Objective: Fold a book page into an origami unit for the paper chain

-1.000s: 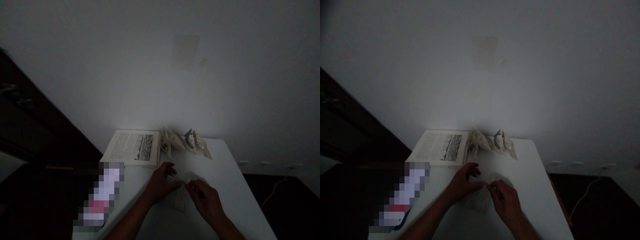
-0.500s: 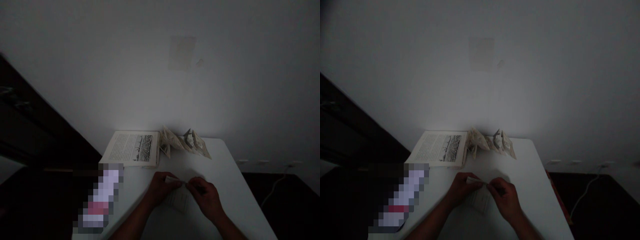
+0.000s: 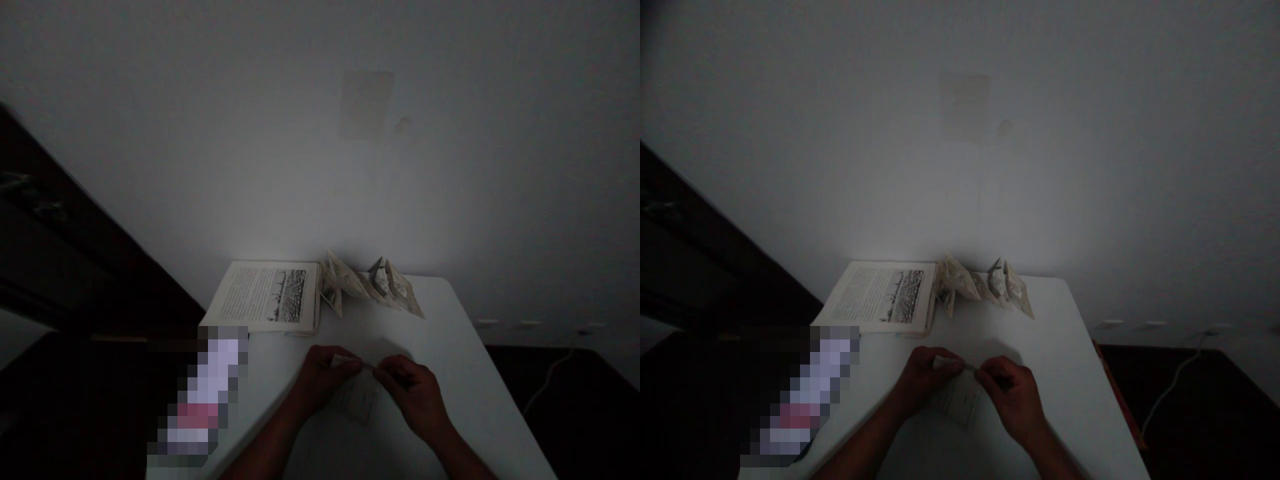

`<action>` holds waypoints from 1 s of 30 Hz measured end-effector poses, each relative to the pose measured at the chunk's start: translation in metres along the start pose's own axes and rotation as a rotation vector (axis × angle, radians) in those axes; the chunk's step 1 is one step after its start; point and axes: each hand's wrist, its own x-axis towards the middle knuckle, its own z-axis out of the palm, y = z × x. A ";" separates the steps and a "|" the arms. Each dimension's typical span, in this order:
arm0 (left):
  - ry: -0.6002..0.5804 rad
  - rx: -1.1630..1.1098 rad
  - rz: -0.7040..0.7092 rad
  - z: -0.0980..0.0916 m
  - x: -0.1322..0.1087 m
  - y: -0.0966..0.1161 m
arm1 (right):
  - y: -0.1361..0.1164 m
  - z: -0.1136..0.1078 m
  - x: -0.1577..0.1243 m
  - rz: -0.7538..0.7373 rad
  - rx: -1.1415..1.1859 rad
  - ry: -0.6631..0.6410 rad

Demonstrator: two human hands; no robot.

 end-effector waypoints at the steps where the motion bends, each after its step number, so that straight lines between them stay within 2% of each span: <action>1: -0.004 -0.001 0.000 0.000 0.000 -0.001 | 0.000 0.000 0.000 0.000 0.003 -0.003; 10: -0.014 0.061 -0.023 0.000 0.000 -0.002 | 0.003 -0.001 0.000 0.014 0.007 -0.015; 15: 0.014 0.271 0.005 0.000 0.001 0.007 | 0.006 -0.001 0.000 0.012 0.005 -0.045; 20: -0.150 0.432 0.084 -0.004 0.003 0.024 | 0.002 -0.001 0.002 0.004 0.021 -0.118; 24: -0.277 0.655 0.174 -0.003 0.005 0.036 | -0.002 0.000 0.001 -0.023 -0.017 -0.190; 30: -0.343 0.857 0.260 -0.005 0.005 0.042 | -0.004 -0.001 0.000 -0.036 -0.030 -0.207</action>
